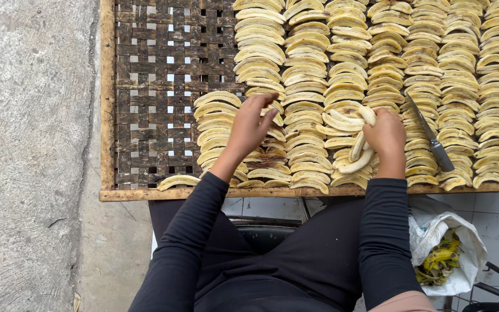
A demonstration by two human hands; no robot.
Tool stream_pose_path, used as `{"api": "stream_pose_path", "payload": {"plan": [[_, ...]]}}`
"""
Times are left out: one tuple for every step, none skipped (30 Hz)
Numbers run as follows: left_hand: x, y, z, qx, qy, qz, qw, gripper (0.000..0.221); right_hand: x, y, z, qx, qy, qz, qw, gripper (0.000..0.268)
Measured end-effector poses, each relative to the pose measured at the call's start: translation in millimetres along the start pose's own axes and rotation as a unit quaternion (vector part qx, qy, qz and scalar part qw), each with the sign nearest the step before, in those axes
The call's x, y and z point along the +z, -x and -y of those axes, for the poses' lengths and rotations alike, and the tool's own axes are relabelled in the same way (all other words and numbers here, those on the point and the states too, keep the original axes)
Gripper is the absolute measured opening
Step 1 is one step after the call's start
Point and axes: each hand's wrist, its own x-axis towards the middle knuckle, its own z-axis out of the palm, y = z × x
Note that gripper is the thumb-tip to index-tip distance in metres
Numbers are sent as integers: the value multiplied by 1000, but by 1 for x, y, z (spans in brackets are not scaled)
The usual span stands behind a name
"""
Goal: The person peels green bananas using a knife and places the peels into a white sack. They also arrange peeled banana slices on a large woven drying rack.
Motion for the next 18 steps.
{"api": "stream_pose_path", "payload": {"plan": [[12,8,-11,-71,65,37,995,36,-5,-4,-1,3,-22,26,999,47],[25,11,-18,-140,128,72,979,39,-8,-7,2,3,-44,52,998,42],[37,13,-23,-126,192,76,970,44,-10,-8,9,-21,-152,57,986,40],[51,18,-26,-117,257,81,956,50,-14,-2,15,-42,-256,67,963,39],[61,23,-27,-107,321,85,937,57,-20,4,24,-61,-357,75,929,38],[69,22,-26,-128,349,104,922,64,-25,11,40,-93,-413,110,899,36],[75,20,-24,-148,377,122,906,71,-27,20,62,-124,-465,144,865,35],[78,16,-22,-167,404,140,889,78,-32,27,85,-169,-474,169,847,36],[76,11,-19,-159,439,130,874,70,-37,34,108,-214,-481,193,828,37],[70,7,-14,-152,473,117,860,63,-42,39,131,-254,-455,156,839,34],[61,4,-8,-145,506,105,844,56,-46,43,152,-293,-427,117,848,30],[49,2,-1,-159,499,84,848,53,-50,44,170,-310,-398,76,860,27],[34,1,7,-174,491,62,852,49,-52,42,187,-326,-368,34,870,24],[19,2,15,-187,483,42,854,46,-52,38,202,-341,-336,-10,878,21],[1,3,24,-212,456,-4,864,43,-49,35,216,-383,-328,-60,862,19],[-17,6,35,-237,429,-49,870,41,-44,30,228,-424,-317,-109,842,18],[-36,6,49,-231,430,-120,865,32,-37,23,239,-463,-305,-156,817,17],[-54,6,63,-225,428,-191,854,24,-27,13,251,-442,-354,-100,818,14]]}}
